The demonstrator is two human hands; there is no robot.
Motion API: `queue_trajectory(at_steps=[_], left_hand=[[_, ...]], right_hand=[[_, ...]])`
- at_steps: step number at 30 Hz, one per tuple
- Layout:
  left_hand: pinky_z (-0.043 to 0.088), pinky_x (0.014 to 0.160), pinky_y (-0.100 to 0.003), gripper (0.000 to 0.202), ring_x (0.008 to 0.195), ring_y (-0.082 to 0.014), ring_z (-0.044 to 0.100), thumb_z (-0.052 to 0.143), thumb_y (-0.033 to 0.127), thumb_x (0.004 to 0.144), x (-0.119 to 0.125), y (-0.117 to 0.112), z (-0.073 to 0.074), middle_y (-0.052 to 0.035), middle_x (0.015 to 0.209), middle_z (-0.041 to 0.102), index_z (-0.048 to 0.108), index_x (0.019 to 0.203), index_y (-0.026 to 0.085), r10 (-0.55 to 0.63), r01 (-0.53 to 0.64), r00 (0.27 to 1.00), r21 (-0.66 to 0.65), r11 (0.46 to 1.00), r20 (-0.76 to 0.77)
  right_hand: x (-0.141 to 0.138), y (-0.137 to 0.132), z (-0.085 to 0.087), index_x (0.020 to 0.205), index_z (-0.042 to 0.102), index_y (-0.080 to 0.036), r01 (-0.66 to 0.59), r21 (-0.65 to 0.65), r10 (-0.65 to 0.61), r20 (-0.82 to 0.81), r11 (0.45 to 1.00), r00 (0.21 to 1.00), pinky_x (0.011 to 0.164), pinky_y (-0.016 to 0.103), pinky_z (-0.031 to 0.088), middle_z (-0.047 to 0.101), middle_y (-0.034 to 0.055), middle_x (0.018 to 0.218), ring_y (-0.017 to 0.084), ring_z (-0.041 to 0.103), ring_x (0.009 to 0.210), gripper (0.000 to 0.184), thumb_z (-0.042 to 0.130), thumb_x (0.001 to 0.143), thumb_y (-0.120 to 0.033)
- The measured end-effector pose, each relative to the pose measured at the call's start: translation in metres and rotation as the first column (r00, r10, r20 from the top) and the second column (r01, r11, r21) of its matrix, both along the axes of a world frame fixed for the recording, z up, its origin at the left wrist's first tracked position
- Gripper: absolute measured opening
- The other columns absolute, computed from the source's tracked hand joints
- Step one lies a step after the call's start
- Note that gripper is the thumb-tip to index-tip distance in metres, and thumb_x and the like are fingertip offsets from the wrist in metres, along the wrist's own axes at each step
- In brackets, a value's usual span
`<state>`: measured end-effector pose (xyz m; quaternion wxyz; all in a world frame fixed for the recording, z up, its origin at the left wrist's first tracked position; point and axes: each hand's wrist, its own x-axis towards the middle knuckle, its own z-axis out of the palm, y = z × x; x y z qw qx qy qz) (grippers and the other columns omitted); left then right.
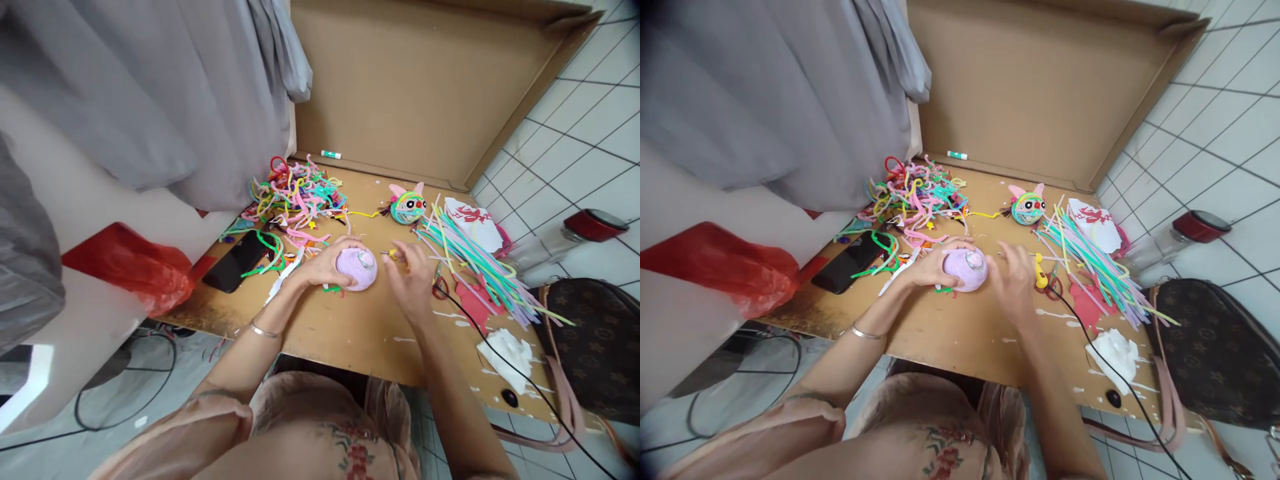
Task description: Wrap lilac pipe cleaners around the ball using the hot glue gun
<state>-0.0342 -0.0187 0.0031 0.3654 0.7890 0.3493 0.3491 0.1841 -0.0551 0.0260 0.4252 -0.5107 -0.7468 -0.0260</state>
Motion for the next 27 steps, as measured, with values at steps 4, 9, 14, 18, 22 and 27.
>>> queue_trajectory(at_steps=[4, 9, 14, 18, 22, 27], left_hand=[[0.043, 0.111, -0.048, 0.073, 0.127, -0.0316, 0.053, 0.076, 0.023, 0.056, 0.002, 0.001, -0.003, -0.0088, 0.139, 0.054, 0.057, 0.127, 0.022, -0.011, 0.01, 0.999, 0.013, 1.0, 0.047], [0.035, 0.117, -0.051, 0.075, 0.135, -0.033, 0.047, 0.078, 0.025, 0.055, 0.003, 0.004, -0.007, -0.011, 0.139, 0.052, 0.058, 0.127, 0.02, -0.031, 0.028, 0.997, 0.052, 0.998, 0.07], [0.027, 0.12, -0.058, 0.077, 0.141, -0.0345, 0.042, 0.082, 0.028, 0.055, 0.002, 0.003, -0.003, -0.0115, 0.143, 0.047, 0.057, 0.128, 0.024, -0.042, 0.041, 0.998, 0.027, 0.999, 0.036], [0.025, 0.121, -0.058, 0.076, 0.142, -0.0351, 0.041, 0.082, 0.028, 0.055, 0.001, 0.001, 0.0, -0.0122, 0.145, 0.046, 0.057, 0.127, 0.023, -0.023, 0.023, 1.0, 0.016, 1.0, 0.006], [0.027, 0.121, -0.057, 0.073, 0.139, -0.0351, 0.044, 0.08, 0.03, 0.057, 0.0, -0.001, 0.002, -0.0124, 0.146, 0.045, 0.057, 0.127, 0.022, -0.004, 0.004, 1.0, -0.009, 1.0, -0.006], [0.025, 0.121, -0.057, 0.075, 0.142, -0.0362, 0.041, 0.08, 0.032, 0.057, -0.001, -0.001, 0.002, -0.0132, 0.145, 0.046, 0.056, 0.127, 0.022, 0.003, -0.003, 1.0, -0.003, 1.0, -0.027]], right_hand=[[-0.047, -0.02, 0.033, 0.122, 0.063, -0.021, -0.281, 0.13, 0.264, 0.131, 0.951, 0.955, 0.08, 0.036, 0.047, 0.066, 0.0075, 0.096, 0.022, 0.06, 0.091, 0.032, 0.054, 0.095, -0.035], [-0.056, -0.014, 0.034, 0.092, 0.069, -0.021, -0.29, 0.106, 0.292, -0.007, 0.951, 0.956, 0.073, 0.032, 0.049, 0.068, 0.0046, 0.086, 0.018, 0.063, 0.08, 0.022, 0.048, 0.097, -0.023], [-0.034, -0.009, 0.026, 0.085, 0.066, -0.022, -0.209, 0.068, 0.215, -0.094, 0.976, 0.972, 0.065, 0.03, 0.047, 0.066, 0.003, 0.078, 0.016, 0.061, 0.072, 0.016, 0.052, 0.094, -0.024], [-0.03, -0.003, 0.017, 0.084, 0.063, -0.022, -0.163, 0.123, 0.165, -0.005, 0.979, 0.986, 0.063, 0.029, 0.043, 0.063, 0.0031, 0.076, 0.016, 0.057, 0.068, 0.016, 0.05, 0.093, -0.022], [-0.033, 0.002, 0.01, 0.084, 0.06, -0.021, -0.222, 0.153, 0.219, 0.03, 0.963, 0.975, 0.062, 0.03, 0.043, 0.06, 0.0035, 0.076, 0.016, 0.055, 0.068, 0.015, 0.049, 0.094, -0.02], [-0.029, 0.003, 0.007, 0.084, 0.058, -0.022, -0.307, 0.109, 0.318, -0.115, 0.946, 0.941, 0.065, 0.028, 0.046, 0.059, 0.0025, 0.08, 0.015, 0.057, 0.074, 0.013, 0.05, 0.094, -0.02]])
